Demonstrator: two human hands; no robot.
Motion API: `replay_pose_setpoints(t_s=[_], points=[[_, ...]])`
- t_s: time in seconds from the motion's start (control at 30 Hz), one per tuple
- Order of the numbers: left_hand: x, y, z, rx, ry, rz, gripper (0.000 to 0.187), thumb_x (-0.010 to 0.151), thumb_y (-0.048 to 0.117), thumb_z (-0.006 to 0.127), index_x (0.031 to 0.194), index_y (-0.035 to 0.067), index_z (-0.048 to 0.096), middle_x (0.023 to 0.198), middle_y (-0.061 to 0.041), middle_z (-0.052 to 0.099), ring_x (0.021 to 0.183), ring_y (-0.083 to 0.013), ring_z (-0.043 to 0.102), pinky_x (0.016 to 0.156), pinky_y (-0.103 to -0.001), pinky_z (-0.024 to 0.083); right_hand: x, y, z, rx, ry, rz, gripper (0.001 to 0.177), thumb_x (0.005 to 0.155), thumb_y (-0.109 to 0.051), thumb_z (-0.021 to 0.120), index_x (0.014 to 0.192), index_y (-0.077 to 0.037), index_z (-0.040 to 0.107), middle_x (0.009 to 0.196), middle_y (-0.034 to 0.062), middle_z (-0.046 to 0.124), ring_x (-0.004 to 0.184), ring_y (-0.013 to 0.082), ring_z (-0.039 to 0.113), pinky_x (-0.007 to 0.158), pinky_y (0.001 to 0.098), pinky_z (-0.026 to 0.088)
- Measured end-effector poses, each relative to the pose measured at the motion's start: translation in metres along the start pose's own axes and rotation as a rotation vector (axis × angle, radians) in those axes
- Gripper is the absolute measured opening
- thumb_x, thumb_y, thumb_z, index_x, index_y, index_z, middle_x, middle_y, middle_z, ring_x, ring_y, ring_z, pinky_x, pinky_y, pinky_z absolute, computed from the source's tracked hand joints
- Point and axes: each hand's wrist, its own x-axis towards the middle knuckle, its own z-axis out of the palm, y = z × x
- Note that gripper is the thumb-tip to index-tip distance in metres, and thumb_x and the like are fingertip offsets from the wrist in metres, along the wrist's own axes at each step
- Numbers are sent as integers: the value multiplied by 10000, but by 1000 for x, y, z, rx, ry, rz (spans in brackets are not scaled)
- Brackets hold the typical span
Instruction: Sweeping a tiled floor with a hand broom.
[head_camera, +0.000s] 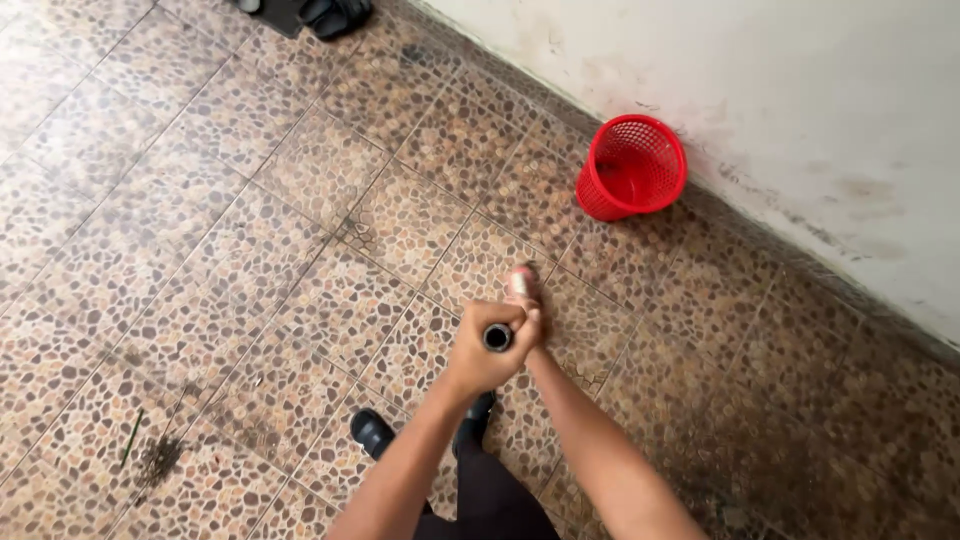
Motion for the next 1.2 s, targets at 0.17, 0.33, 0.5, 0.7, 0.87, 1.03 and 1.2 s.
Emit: replay_pose_setpoints(t_s=[0.17, 0.33, 0.5, 0.7, 0.87, 1.03, 1.2], points=[[10, 38, -4, 64, -164, -64, 174, 877, 59, 664, 705, 43, 680, 616, -26, 664, 538, -115, 626, 533, -275, 501, 7, -46, 50, 1153, 132, 697, 290, 1120, -292, 442, 923, -121, 568, 920, -1, 575, 891, 124, 556, 871, 344, 483], [18, 40, -1, 110, -104, 38, 194, 883, 61, 668, 701, 15, 624, 631, -85, 641, 576, -122, 647, 571, -276, 507, 95, -221, 86, 556, -196, 339, 508, 1077, -483, 349, 1011, -56, 617, 940, 30, 593, 873, 133, 578, 843, 304, 499], [19, 53, -39, 143, 59, 53, 293, 920, 66, 688, 652, 32, 573, 563, -50, 563, 495, -98, 522, 500, -287, 414, 66, -77, 79, 830, -205, 867, 465, 1026, -478, 426, 1133, -46, 557, 1034, 32, 579, 917, 125, 566, 806, 293, 507], [-11, 29, -62, 87, 171, 50, 404, 957, 35, 668, 589, 39, 502, 528, -11, 514, 460, -81, 457, 462, -290, 325, 57, -28, 34, -197, -391, 483, 445, 1074, -392, 359, 1128, -26, 607, 965, 112, 609, 840, 197, 596, 728, 364, 545], [-37, -9, -54, 80, 162, 9, 350, 944, 25, 655, 598, 51, 604, 499, -11, 534, 415, -87, 452, 417, -276, 323, 58, -72, 23, -312, -548, 146, 455, 1128, -356, 276, 963, -114, 625, 1017, 64, 713, 933, 190, 682, 866, 392, 571], [-53, 1, -62, 2, 223, 61, 418, 929, -6, 687, 590, 15, 442, 513, -61, 413, 445, -119, 400, 471, -299, 323, 29, -54, 27, -124, -519, 308, 433, 1107, -340, 303, 980, -125, 656, 1020, 66, 705, 936, 239, 664, 952, 422, 499], [-69, 16, -118, 37, 204, 89, 383, 917, -2, 674, 604, 12, 455, 534, -65, 426, 459, -122, 437, 488, -308, 356, 12, -70, 112, 133, -507, 524, 292, 1022, -287, 465, 898, -110, 661, 915, 24, 666, 861, 190, 618, 814, 376, 490]])
